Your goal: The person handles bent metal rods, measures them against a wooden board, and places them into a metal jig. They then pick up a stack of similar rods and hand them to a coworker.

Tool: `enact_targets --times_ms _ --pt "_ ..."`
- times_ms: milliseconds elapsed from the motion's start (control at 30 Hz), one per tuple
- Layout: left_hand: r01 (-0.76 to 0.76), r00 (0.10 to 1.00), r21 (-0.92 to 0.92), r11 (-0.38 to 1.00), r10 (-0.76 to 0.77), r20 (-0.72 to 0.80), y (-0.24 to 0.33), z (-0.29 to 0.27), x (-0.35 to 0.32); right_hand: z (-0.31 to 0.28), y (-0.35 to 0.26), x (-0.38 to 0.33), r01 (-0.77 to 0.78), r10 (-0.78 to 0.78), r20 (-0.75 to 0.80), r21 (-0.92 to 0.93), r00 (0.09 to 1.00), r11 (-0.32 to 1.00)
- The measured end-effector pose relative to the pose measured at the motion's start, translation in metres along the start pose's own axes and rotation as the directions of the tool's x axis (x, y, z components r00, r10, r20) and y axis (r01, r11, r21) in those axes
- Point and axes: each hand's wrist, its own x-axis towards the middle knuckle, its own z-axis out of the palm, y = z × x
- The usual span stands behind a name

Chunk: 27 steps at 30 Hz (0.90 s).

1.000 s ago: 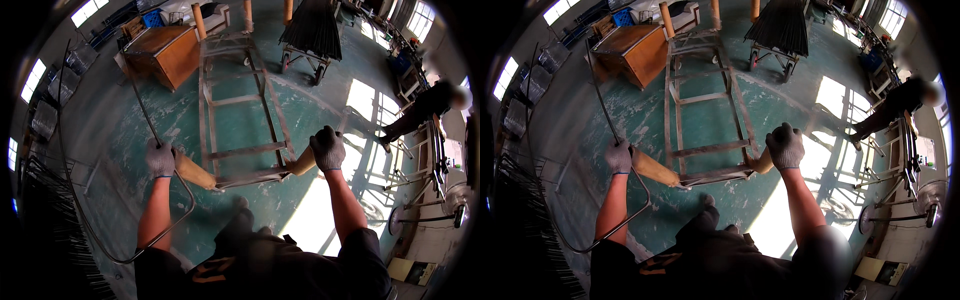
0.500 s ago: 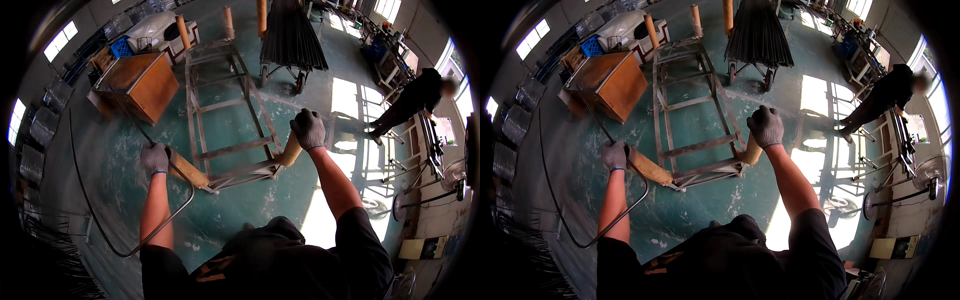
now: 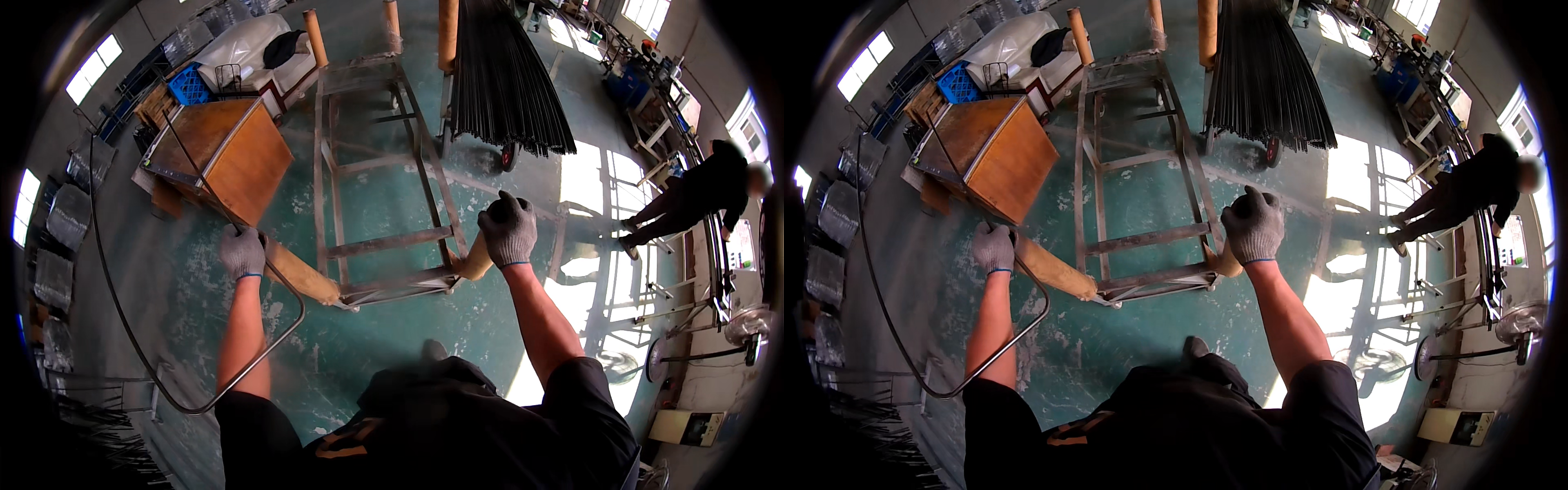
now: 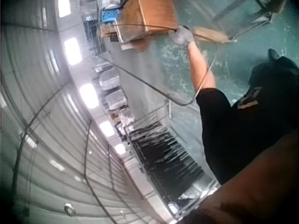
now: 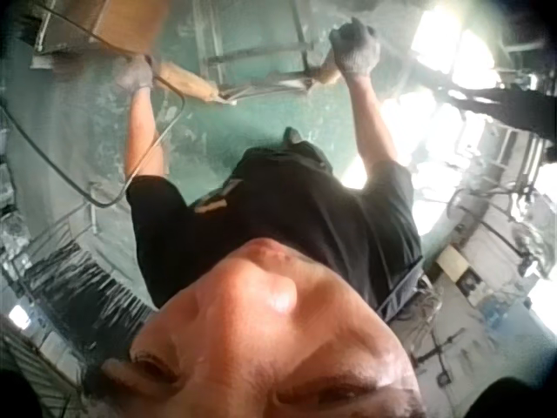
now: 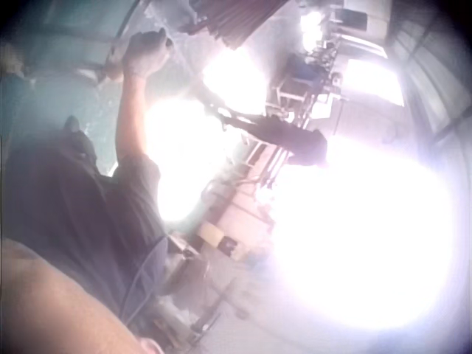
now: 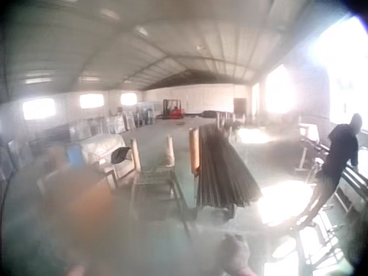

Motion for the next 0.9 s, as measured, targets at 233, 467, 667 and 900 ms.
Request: enact_targets --times_ms 233,467,667,900 --pt "-0.095 0.995 -0.038 0.995 0.094 -0.016 0.007 0.075 0.12 0.077 -0.04 0.063 -0.04 0.04 -0.011 -0.022 0.999 0.999" --pt "-0.183 0.977 0.08 0.98 0.19 -0.094 -0.031 0.152 0.288 0.166 -0.12 0.112 -0.017 0.007 0.156 0.068 0.988 0.998" --pt "-0.078 0.994 -0.068 0.995 0.083 0.075 -0.014 0.242 0.369 0.271 -0.123 0.192 -0.035 0.004 -0.27 -0.108 0.963 0.994" --pt "0.124 0.991 -0.417 0.9 -0.13 0.013 0.016 0.35 0.441 0.341 -0.12 0.305 0.086 -0.144 -0.302 -0.199 0.942 0.976"
